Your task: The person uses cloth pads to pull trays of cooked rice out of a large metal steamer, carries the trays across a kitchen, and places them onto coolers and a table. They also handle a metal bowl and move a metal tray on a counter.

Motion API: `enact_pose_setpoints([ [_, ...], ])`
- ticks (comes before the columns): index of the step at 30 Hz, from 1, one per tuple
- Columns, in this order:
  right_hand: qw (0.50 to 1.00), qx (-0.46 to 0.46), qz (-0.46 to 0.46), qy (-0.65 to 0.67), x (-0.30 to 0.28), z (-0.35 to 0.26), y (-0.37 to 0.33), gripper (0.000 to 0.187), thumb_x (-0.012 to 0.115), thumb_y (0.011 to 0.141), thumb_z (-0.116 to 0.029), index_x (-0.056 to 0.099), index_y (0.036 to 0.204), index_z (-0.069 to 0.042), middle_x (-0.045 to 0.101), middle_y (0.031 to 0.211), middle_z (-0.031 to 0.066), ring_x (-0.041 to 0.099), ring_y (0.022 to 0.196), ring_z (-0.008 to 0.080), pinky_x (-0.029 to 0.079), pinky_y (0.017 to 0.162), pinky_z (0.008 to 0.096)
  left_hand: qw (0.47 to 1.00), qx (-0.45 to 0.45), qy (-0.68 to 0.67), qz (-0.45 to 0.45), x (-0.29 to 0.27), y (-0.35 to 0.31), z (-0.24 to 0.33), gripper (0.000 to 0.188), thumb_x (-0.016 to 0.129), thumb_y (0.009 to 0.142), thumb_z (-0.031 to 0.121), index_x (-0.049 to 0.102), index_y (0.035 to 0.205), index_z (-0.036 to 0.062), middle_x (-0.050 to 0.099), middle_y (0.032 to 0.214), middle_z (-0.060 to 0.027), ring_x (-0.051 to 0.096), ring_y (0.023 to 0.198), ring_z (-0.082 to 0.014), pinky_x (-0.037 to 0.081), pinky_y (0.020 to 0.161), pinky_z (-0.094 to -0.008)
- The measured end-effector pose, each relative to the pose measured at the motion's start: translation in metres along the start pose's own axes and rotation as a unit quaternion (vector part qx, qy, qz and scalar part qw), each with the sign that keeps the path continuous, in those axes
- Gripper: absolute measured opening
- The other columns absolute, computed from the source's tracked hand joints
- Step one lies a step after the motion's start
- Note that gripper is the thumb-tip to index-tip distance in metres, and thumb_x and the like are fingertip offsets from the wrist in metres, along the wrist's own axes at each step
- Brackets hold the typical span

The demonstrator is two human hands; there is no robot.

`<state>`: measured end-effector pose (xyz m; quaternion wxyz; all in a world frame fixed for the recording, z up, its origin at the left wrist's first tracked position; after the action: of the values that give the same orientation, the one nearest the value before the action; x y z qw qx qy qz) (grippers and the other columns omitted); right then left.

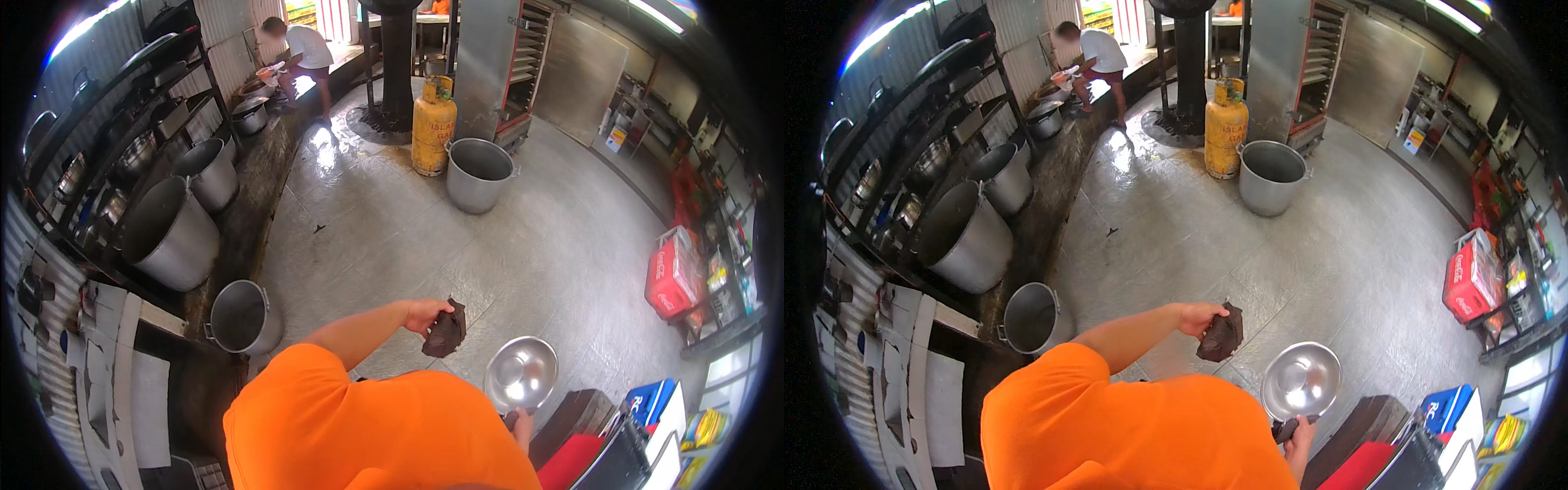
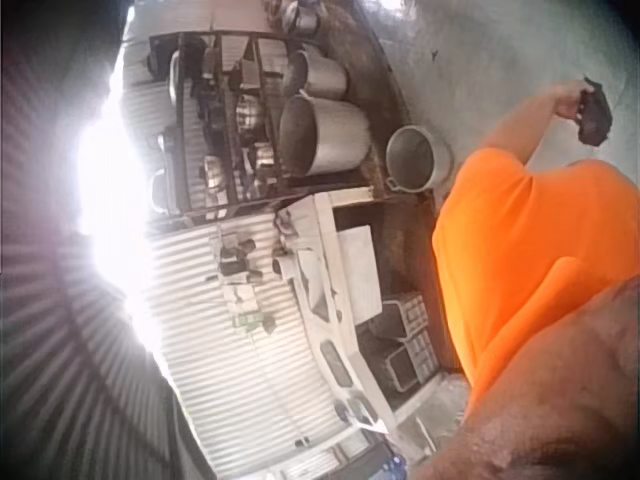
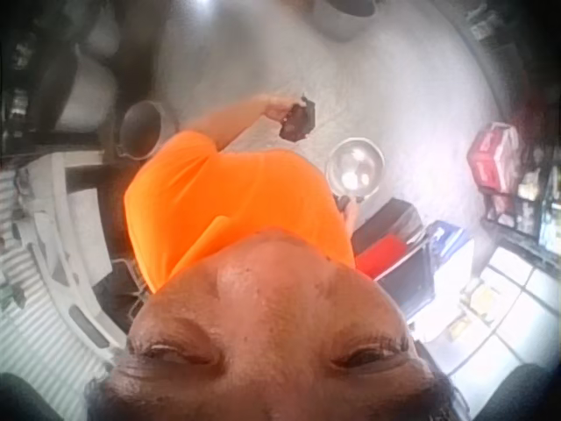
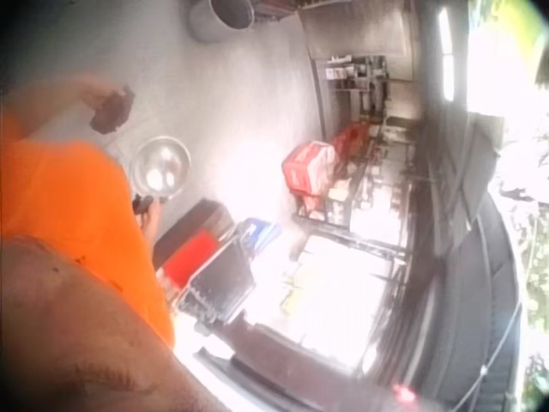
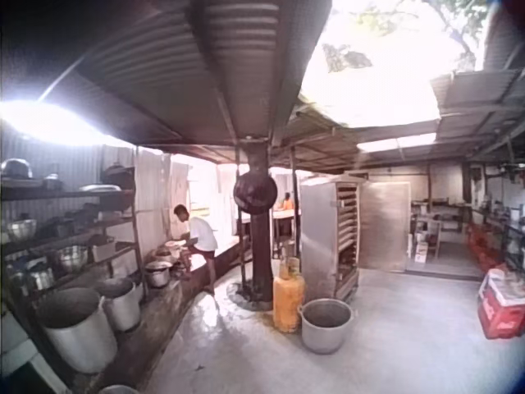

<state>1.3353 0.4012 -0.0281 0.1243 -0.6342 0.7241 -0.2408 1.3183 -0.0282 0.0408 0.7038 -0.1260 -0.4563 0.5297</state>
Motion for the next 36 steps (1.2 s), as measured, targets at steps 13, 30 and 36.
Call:
enact_pose_setpoints([
  [13,0.969,-0.056,-0.181,-0.16,0.241,-0.234,0.328,0.033,0.052,0.079,0.001,0.05,0.112,0.005,0.059,0.1,0.0112,0.059,0.086,0.0206,0.047,0.078,0.0329,0.969,0.174,-0.174,-0.006,-0.071,0.139,0.231,0.048,0.045,0.095,0.038,0.049,0.125,0.0004,0.058,0.123,-0.012,0.056,0.112,-0.0252,0.041,0.099,-0.0425],
  [30,0.989,-0.05,-0.058,-0.125,0.367,-0.378,0.687,0.043,0.05,0.082,0.001,0.045,0.125,0.005,0.057,0.114,0.0152,0.056,0.1,0.0243,0.046,0.085,0.035,0.964,0.211,0.162,0.029,-0.123,0.475,0.664,0.052,0.057,0.088,0.032,0.044,0.132,0.0072,0.057,0.12,-0.0096,0.055,0.108,-0.0225,0.045,0.09,-0.0404],
  [36,0.99,-0.04,-0.129,-0.035,0.397,-0.441,0.851,0.049,0.048,0.084,0.003,0.04,0.132,0.003,0.054,0.122,0.0136,0.054,0.108,0.0237,0.046,0.089,0.038,0.865,0.212,0.316,0.327,-0.137,0.612,0.768,0.057,0.068,0.076,0.045,0.056,0.113,0.003,0.062,0.108,-0.0212,0.059,0.103,-0.0344,0.046,0.088,-0.0404],
])
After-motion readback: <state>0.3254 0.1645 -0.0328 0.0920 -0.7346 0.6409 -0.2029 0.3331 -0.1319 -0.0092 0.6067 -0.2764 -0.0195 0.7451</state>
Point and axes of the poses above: each hand's wrist, its own y-axis towards the middle knuckle, its own x-axis out of the palm, z = x × y, the point moved 2 cm from there along y, towards the middle knuckle
